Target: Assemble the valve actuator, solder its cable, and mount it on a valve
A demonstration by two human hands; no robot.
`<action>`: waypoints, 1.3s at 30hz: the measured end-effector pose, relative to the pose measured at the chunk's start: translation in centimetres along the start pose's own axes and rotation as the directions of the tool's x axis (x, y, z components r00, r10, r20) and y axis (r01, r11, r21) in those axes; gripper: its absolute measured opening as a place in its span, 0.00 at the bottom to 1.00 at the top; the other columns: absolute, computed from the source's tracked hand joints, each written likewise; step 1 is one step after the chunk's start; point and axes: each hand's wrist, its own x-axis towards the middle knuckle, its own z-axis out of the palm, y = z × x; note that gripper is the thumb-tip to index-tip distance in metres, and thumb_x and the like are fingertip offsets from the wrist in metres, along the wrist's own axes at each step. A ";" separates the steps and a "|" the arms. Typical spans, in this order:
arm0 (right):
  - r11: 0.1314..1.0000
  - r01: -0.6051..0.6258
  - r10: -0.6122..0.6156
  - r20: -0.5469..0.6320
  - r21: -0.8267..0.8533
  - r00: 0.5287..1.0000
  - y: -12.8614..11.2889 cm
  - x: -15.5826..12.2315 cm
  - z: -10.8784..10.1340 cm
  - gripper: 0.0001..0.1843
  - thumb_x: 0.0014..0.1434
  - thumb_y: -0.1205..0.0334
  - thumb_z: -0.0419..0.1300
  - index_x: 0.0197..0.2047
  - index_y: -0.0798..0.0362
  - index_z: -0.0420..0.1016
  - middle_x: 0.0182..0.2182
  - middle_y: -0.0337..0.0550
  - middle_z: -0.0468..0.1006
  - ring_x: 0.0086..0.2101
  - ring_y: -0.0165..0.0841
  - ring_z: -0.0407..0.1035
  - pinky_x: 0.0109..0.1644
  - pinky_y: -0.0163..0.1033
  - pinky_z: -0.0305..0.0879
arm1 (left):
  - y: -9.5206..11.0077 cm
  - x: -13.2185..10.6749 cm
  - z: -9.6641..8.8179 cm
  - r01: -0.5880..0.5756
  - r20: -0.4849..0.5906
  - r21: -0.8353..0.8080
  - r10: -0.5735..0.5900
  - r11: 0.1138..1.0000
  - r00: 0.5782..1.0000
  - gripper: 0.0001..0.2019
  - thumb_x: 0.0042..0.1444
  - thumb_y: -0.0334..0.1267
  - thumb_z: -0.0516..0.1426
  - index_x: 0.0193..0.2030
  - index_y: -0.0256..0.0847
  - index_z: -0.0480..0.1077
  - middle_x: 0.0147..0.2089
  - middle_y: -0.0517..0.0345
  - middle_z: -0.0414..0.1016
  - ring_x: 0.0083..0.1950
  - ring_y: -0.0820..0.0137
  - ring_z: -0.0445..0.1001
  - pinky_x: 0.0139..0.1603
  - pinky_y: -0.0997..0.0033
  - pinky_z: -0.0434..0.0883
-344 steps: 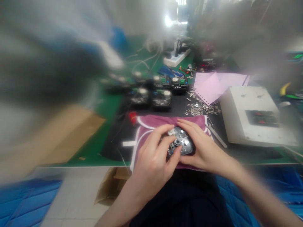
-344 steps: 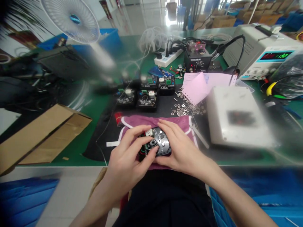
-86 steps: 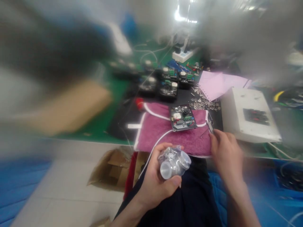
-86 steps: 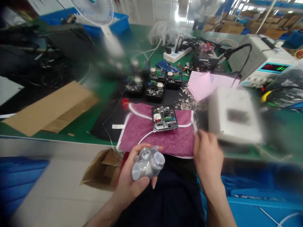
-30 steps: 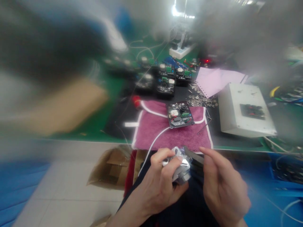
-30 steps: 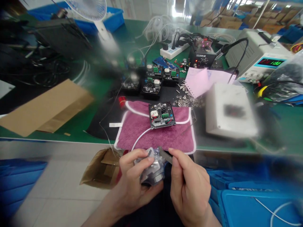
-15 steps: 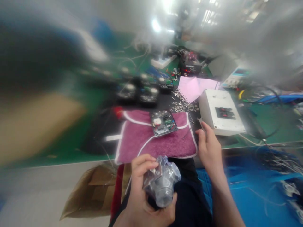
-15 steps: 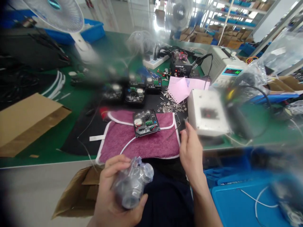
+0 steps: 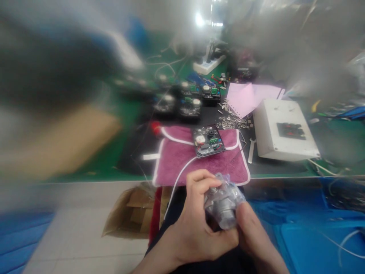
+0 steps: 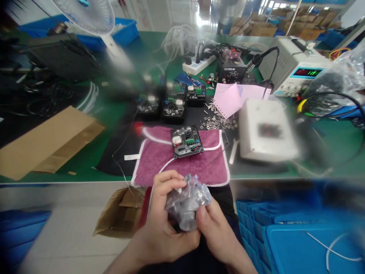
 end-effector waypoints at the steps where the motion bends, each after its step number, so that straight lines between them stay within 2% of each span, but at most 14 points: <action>1: 0.998 -0.004 0.004 -0.006 0.060 1.000 0.4 0.2 0.4 0.29 0.76 0.36 0.55 0.65 0.48 0.77 0.54 0.52 0.81 0.49 0.45 0.80 0.50 0.47 0.81 | 0.1 0.4 -0.2 -0.016 0.039 0.012 0.015 1.000 0.999 0.40 0.45 0.30 0.68 0.66 0.42 0.60 0.63 0.45 0.60 0.64 0.57 0.69 0.63 0.58 0.75; 4: 0.985 -0.006 0.019 -0.070 0.170 0.997 0.7 0.9 1.0 0.29 0.78 0.37 0.50 0.63 0.50 0.76 0.46 0.52 0.84 0.43 0.45 0.82 0.45 0.49 0.83 | 0.6 1.6 -1.3 0.021 0.191 0.026 -0.026 0.999 0.981 0.40 0.49 0.33 0.70 0.69 0.44 0.60 0.68 0.44 0.62 0.72 0.54 0.67 0.70 0.56 0.73; 6: 0.988 0.009 0.005 -0.091 0.153 0.996 0.5 1.3 1.1 0.29 0.78 0.39 0.51 0.68 0.49 0.71 0.49 0.53 0.84 0.44 0.46 0.83 0.47 0.51 0.83 | 0.7 2.2 -2.1 0.075 0.264 -0.004 -0.071 0.997 0.962 0.40 0.53 0.38 0.72 0.70 0.46 0.62 0.73 0.45 0.62 0.76 0.53 0.64 0.73 0.54 0.71; 8: 0.995 0.074 -0.065 -0.115 0.074 0.991 0.0 1.6 1.0 0.27 0.77 0.43 0.56 0.72 0.46 0.66 0.57 0.53 0.81 0.52 0.46 0.81 0.54 0.51 0.82 | 0.6 2.6 -2.6 0.096 0.243 -0.011 -0.090 0.995 0.966 0.33 0.60 0.41 0.70 0.69 0.49 0.65 0.73 0.48 0.65 0.75 0.55 0.66 0.74 0.54 0.71; 10: 0.987 0.147 -0.154 -0.126 -0.064 0.980 -0.7 1.9 0.9 0.28 0.76 0.49 0.61 0.74 0.42 0.65 0.66 0.50 0.75 0.61 0.44 0.76 0.63 0.48 0.78 | 0.3 3.1 -2.8 0.073 0.163 0.040 -0.079 0.997 0.984 0.22 0.66 0.37 0.66 0.64 0.50 0.70 0.69 0.51 0.72 0.72 0.59 0.72 0.72 0.56 0.73; 12: 0.958 0.199 -0.228 -0.127 -0.205 0.965 -1.4 2.2 0.9 0.29 0.74 0.54 0.65 0.74 0.39 0.66 0.69 0.45 0.71 0.66 0.40 0.70 0.67 0.42 0.74 | 0.2 3.6 -3.0 0.015 0.115 0.112 -0.028 0.994 0.993 0.16 0.67 0.34 0.65 0.60 0.48 0.73 0.65 0.53 0.77 0.68 0.61 0.76 0.69 0.58 0.75; 14: 0.928 0.219 -0.265 -0.121 -0.302 0.956 -1.9 2.4 0.9 0.30 0.73 0.56 0.67 0.74 0.36 0.66 0.70 0.42 0.69 0.67 0.38 0.69 0.70 0.39 0.71 | 0.1 3.9 -3.1 -0.057 0.125 0.180 0.035 0.982 0.992 0.15 0.67 0.33 0.65 0.59 0.47 0.74 0.63 0.53 0.79 0.65 0.61 0.79 0.69 0.58 0.77; 17: 0.881 0.237 -0.315 -0.135 -0.409 0.939 -1.9 2.6 0.9 0.33 0.70 0.55 0.70 0.73 0.35 0.68 0.71 0.40 0.68 0.69 0.38 0.66 0.74 0.40 0.66 | 0.2 3.9 -3.4 -0.169 0.167 0.310 0.121 0.936 0.979 0.18 0.69 0.32 0.63 0.64 0.46 0.73 0.65 0.53 0.80 0.66 0.62 0.80 0.71 0.59 0.76; 20: 0.849 0.246 -0.361 -0.173 -0.468 0.916 -1.4 2.6 1.0 0.34 0.67 0.55 0.73 0.72 0.36 0.70 0.70 0.41 0.69 0.70 0.40 0.64 0.76 0.43 0.63 | 0.1 3.4 -3.3 -0.324 0.230 0.454 0.242 0.830 0.943 0.23 0.71 0.29 0.60 0.71 0.36 0.68 0.69 0.49 0.78 0.69 0.64 0.78 0.75 0.65 0.73; 25: 0.926 0.236 -0.310 -0.239 -0.294 0.920 -1.1 2.9 1.5 0.38 0.59 0.50 0.79 0.69 0.36 0.73 0.67 0.43 0.72 0.65 0.42 0.70 0.72 0.43 0.68 | -0.7 2.7 -2.8 -0.426 0.217 0.568 0.372 0.704 0.903 0.22 0.71 0.28 0.60 0.70 0.26 0.70 0.69 0.38 0.77 0.70 0.61 0.78 0.73 0.66 0.74; 28: 0.948 0.215 -0.274 -0.256 -0.235 0.927 -1.2 3.1 1.3 0.42 0.56 0.43 0.80 0.70 0.36 0.72 0.66 0.42 0.73 0.62 0.42 0.73 0.65 0.39 0.73 | -0.8 2.7 -2.6 -0.480 0.231 0.528 0.425 0.701 0.875 0.20 0.73 0.29 0.56 0.67 0.22 0.72 0.67 0.34 0.78 0.70 0.57 0.77 0.72 0.62 0.75; 31: 0.960 0.139 -0.206 -0.276 -0.244 0.939 -0.9 3.2 0.8 0.47 0.55 0.41 0.79 0.73 0.39 0.69 0.68 0.43 0.72 0.63 0.42 0.71 0.65 0.38 0.72 | -0.9 2.8 -2.3 -0.510 0.246 0.422 0.447 0.749 0.860 0.20 0.74 0.28 0.51 0.66 0.21 0.72 0.67 0.33 0.77 0.71 0.57 0.76 0.73 0.60 0.74; 35: 0.988 0.082 -0.115 -0.273 -0.128 0.955 0.0 3.0 0.7 0.47 0.58 0.43 0.77 0.74 0.41 0.66 0.68 0.45 0.71 0.64 0.44 0.71 0.67 0.41 0.69 | -1.5 2.2 -1.5 -0.464 0.146 0.359 0.442 0.810 0.885 0.18 0.72 0.28 0.55 0.64 0.25 0.75 0.67 0.37 0.79 0.69 0.60 0.78 0.75 0.63 0.73; 39: 0.982 0.090 -0.146 -0.358 -0.168 0.922 0.1 2.8 1.5 0.45 0.58 0.43 0.78 0.73 0.43 0.67 0.64 0.45 0.75 0.61 0.43 0.73 0.64 0.41 0.70 | -1.8 1.3 -1.2 -0.394 0.060 0.420 0.408 0.818 0.911 0.18 0.71 0.28 0.60 0.65 0.31 0.76 0.62 0.44 0.83 0.67 0.62 0.79 0.73 0.67 0.73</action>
